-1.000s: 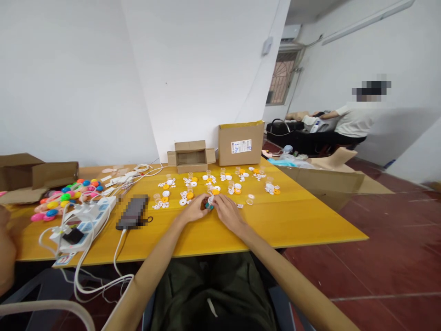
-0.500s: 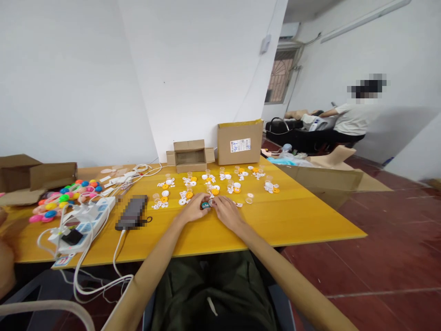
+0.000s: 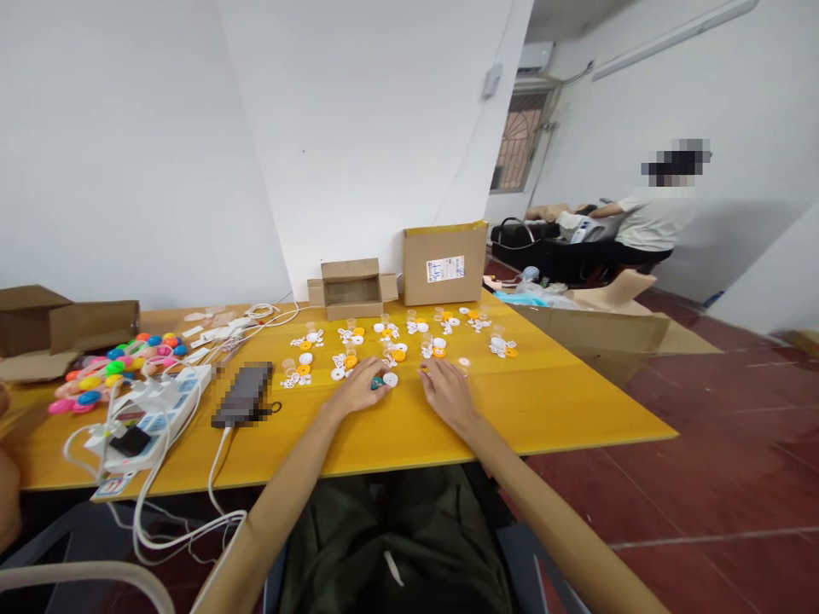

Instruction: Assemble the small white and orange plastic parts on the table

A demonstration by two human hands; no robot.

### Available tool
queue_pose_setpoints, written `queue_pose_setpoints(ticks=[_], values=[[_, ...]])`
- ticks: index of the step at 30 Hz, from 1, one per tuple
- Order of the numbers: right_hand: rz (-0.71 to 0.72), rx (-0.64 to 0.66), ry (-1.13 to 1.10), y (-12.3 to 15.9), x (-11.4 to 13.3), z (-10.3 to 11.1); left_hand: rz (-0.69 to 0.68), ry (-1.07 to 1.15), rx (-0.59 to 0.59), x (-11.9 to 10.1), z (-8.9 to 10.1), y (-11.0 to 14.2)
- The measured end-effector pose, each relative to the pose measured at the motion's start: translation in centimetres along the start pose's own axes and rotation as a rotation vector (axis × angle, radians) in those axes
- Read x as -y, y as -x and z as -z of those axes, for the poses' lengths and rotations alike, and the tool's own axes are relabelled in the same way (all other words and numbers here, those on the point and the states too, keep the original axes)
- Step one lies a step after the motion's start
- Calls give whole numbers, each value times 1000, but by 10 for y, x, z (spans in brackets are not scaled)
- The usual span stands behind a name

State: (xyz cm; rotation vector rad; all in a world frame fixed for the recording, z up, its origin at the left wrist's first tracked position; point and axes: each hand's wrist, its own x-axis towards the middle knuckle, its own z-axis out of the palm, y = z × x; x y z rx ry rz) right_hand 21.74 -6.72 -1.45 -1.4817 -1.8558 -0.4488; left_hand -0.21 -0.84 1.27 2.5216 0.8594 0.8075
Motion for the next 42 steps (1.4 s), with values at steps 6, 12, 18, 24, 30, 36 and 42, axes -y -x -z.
queue_pose_setpoints(ticks=[6, 12, 18, 24, 30, 36, 42], values=[[27, 10, 67, 16, -26, 8, 31, 0, -8, -5, 1, 1], [53, 30, 75, 17, -25, 4, 20, -2, -1, -3, 2, 1], [53, 28, 84, 16, -23, 7, 1, -18, 29, -1, 1, 1], [104, 100, 51, 13, -19, 9, -23, -20, 54, -3, 3, 1], [193, 168, 18, 12, -17, 12, -31, -14, 60, -5, 3, 2], [95, 43, 30, 14, -19, 10, -62, -68, 8, -11, 5, 5], [93, 30, 62, 17, -19, 6, -104, -138, 34, -16, 6, 6]])
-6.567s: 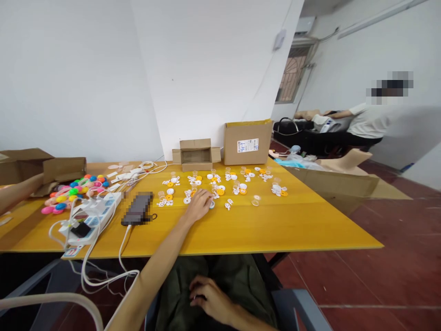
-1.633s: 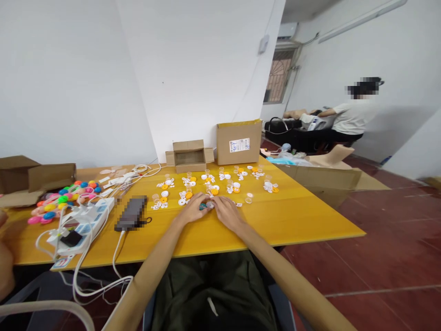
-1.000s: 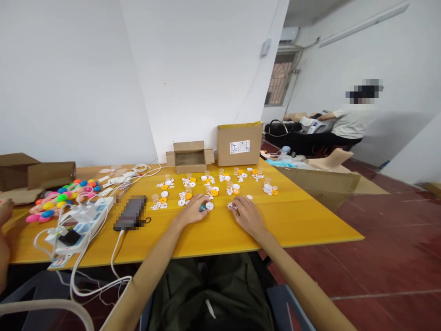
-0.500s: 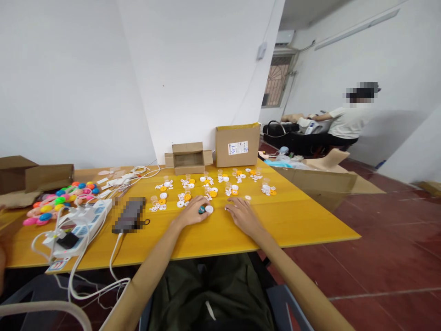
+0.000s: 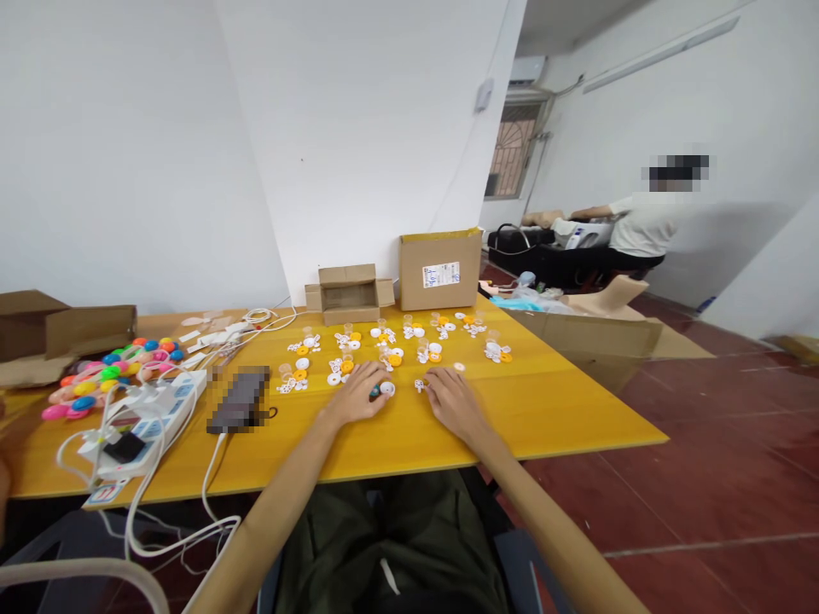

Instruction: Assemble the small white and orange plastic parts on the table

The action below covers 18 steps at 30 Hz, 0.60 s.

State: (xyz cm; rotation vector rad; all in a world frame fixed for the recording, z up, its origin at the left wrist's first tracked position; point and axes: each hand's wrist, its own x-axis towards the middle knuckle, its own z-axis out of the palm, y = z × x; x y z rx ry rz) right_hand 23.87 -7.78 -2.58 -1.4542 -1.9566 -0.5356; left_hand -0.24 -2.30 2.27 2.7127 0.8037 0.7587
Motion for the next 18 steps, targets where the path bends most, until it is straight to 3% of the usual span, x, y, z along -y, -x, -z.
queue_pose_setpoints(ticks=[13, 18], values=[[-33, 42, 7, 2, -6, -6, 17, -12, 7, 1, 0, 1], [60, 78, -59, -2, 3, 3, 17, -20, -4, 0, 0, 0]])
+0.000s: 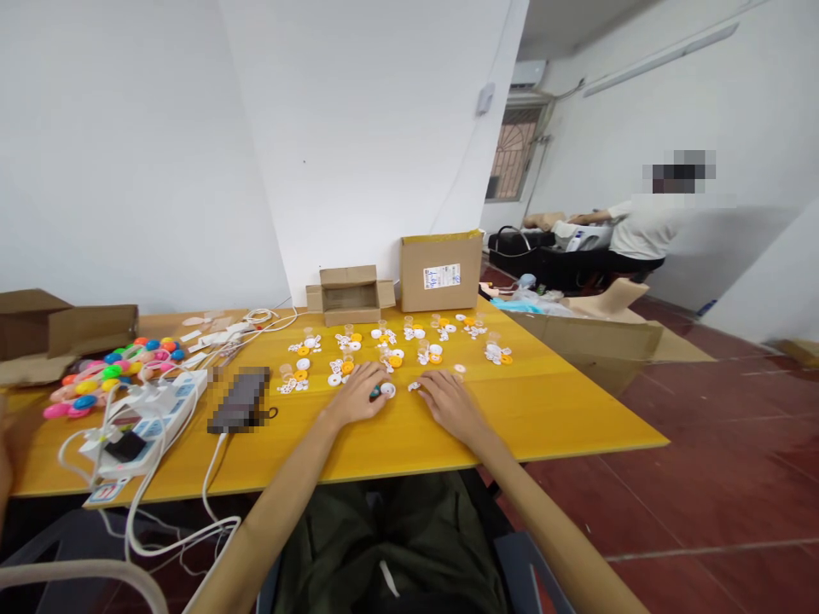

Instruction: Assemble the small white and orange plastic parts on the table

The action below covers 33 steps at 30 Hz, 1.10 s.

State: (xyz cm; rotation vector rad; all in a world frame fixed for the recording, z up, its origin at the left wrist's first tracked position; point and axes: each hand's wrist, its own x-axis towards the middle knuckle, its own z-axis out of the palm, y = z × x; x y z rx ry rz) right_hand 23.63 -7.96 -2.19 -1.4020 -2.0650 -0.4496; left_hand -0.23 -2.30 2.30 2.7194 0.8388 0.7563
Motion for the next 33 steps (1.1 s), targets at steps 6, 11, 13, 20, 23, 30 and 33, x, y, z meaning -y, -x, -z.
queue_pose_setpoints(ticks=[6, 11, 13, 20, 23, 30, 33], values=[[77, 52, -50, -2, 5, 8, -11, -5, -10, 0, 0, 0], [31, 29, -14, -2, 2, 4, -22, -27, -51, 2, -1, -1], [2, 11, 14, -1, 1, 1, -41, -47, -92, 4, -2, -1], [40, -30, 22, 0, -2, -2, -42, -95, -324, 12, -3, -3], [56, -49, 25, 0, -2, -1, -23, -107, -360, 13, -3, -3], [116, -38, -1, -3, 3, 7, -3, -103, -398, 11, -2, -4], [187, 3, -24, -7, 9, 9, 28, -87, -384, 11, -1, -4]])
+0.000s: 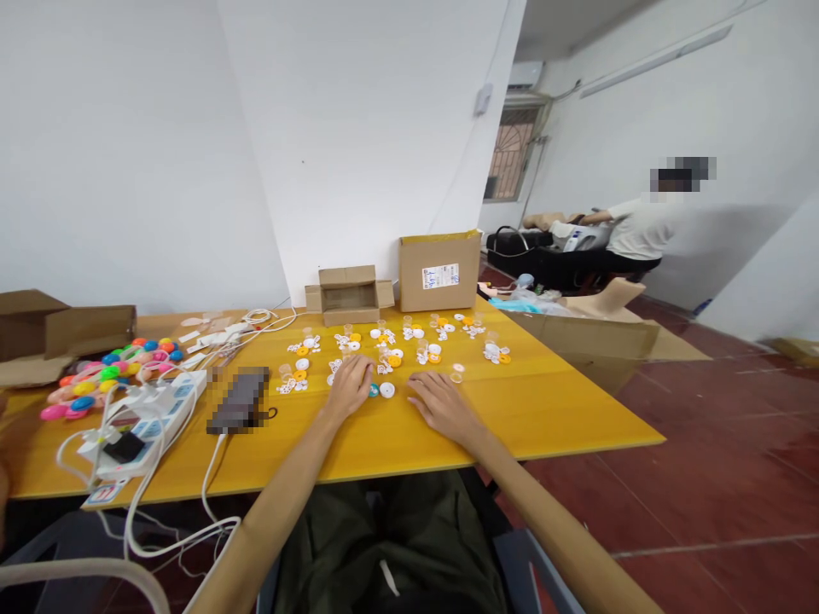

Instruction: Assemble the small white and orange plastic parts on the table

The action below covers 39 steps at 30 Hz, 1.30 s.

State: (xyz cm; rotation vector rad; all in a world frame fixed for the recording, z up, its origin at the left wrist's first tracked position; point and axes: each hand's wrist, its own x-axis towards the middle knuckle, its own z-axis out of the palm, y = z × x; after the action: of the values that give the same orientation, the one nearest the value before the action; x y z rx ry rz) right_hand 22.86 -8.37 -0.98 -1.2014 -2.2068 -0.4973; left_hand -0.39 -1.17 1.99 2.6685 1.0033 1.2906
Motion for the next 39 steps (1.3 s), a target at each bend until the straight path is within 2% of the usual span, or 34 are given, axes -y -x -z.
queue_pose_setpoints(ticks=[5, 11, 23, 31, 39], values=[[94, 21, -50, -13, 9, -4, 66, 32, 2, 2, 1, 1], [155, 5, -100, -25, 14, -10, 74, 78, 7, 5, -1, 3], [-8, -30, -117, -23, 9, -18, 83, 69, 11, 6, -5, 5], [52, -46, -114, -35, 18, -18, 141, 55, 42, 8, -6, 6], [96, -9, -148, -55, 27, -32, 171, 50, 62, 8, -7, 7]])
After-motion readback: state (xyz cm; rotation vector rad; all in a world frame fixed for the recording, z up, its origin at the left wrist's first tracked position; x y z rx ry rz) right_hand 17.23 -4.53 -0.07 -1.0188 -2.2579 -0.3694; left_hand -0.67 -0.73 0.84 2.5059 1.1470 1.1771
